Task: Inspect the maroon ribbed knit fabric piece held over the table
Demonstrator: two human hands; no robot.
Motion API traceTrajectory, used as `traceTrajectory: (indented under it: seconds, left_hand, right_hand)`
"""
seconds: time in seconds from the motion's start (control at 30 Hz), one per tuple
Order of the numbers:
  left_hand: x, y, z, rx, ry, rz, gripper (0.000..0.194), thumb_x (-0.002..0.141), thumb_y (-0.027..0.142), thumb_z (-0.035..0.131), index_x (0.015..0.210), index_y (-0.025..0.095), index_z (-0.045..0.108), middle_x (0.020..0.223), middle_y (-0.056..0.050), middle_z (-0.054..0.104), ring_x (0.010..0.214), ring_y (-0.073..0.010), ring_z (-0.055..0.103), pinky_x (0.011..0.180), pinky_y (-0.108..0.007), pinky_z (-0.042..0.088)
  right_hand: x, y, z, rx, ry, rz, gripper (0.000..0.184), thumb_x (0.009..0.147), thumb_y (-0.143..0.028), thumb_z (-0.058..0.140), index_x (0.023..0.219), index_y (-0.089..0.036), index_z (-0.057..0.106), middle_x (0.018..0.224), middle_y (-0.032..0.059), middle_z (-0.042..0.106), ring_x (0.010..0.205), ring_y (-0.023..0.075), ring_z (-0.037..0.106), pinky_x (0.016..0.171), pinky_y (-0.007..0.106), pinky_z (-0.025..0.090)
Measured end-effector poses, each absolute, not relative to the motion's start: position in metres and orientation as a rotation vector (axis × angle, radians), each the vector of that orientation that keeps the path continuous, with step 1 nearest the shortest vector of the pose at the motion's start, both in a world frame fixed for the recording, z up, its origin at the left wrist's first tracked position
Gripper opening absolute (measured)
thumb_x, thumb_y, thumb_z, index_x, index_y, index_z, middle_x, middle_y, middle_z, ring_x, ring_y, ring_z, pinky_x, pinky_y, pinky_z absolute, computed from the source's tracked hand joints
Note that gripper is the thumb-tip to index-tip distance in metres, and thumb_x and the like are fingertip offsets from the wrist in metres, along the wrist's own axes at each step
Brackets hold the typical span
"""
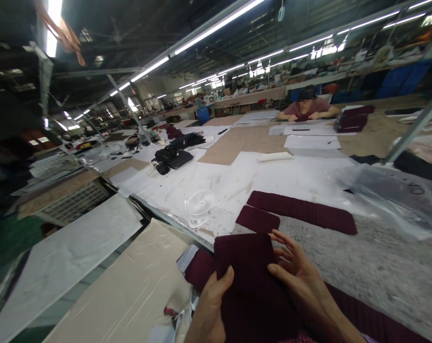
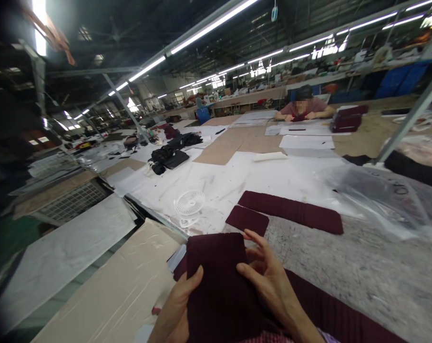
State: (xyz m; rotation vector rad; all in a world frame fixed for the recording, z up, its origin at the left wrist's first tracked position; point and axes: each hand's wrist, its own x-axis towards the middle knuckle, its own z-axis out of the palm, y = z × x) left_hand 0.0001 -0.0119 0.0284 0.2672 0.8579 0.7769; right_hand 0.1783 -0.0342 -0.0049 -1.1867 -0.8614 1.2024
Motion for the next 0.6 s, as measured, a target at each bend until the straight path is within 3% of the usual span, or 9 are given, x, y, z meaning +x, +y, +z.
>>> traceTrajectory:
  seconds: [0.07,0.13,0.27,0.37,0.6]
  left_hand:
    - [-0.004,-0.012,0.03,0.262,0.879,0.79,0.056,0.078,0.028,0.067,0.129,0.013,0.05,0.113,-0.015,0.069,0.114,-0.0306,0.058,0.105,-0.048,0.037]
    - [-0.007,-0.013,0.031,0.267,0.861,0.789,0.052,0.078,0.026,0.066,0.126,0.012,0.053,0.111,-0.015,0.07,0.115,-0.0304,0.057,0.106,-0.048,0.036]
    - [-0.007,-0.016,0.029,0.3,0.795,0.791,0.047,0.076,0.024,0.068,0.121,0.013,0.058,0.106,-0.014,0.072,0.116,-0.0318,0.057,0.107,-0.049,0.035]
    - [-0.007,-0.017,0.028,0.323,0.776,0.801,0.046,0.074,0.025,0.07,0.118,0.013,0.061,0.105,-0.014,0.072,0.116,-0.033,0.056,0.107,-0.05,0.034]
    - [-0.009,-0.016,0.039,0.295,0.767,0.798,0.034,0.079,0.023,0.065,0.112,0.014,0.065,0.102,-0.012,0.073,0.113,-0.03,0.059,0.107,-0.047,0.035]
  right_hand:
    - [0.182,-0.036,-0.004,-1.193,-0.959,1.149,0.037,0.075,-0.036,0.071,0.109,-0.036,0.058,0.136,0.0033,0.04,0.079,0.0148,0.06,0.072,0.034,0.053]
    - [0.185,-0.038,-0.003,-1.211,-1.046,1.103,0.025,0.075,-0.037,0.071,0.098,-0.032,0.064,0.136,0.003,0.04,0.093,0.0197,0.059,0.079,0.035,0.05]
    - [0.186,-0.037,-0.003,-1.226,-1.046,1.156,0.032,0.072,-0.04,0.072,0.101,-0.031,0.063,0.134,0.0047,0.043,0.117,0.0287,0.048,0.088,0.038,0.046]
    - [0.186,-0.037,-0.005,-1.145,-1.004,1.249,0.034,0.072,-0.04,0.073,0.103,-0.033,0.062,0.133,0.0036,0.043,0.112,0.0264,0.052,0.081,0.034,0.049]
    - [0.186,-0.04,-0.007,-1.087,-1.02,1.261,0.026,0.08,-0.033,0.067,0.105,-0.039,0.065,0.14,-0.0007,0.032,0.1,0.0178,0.058,0.083,0.03,0.05]
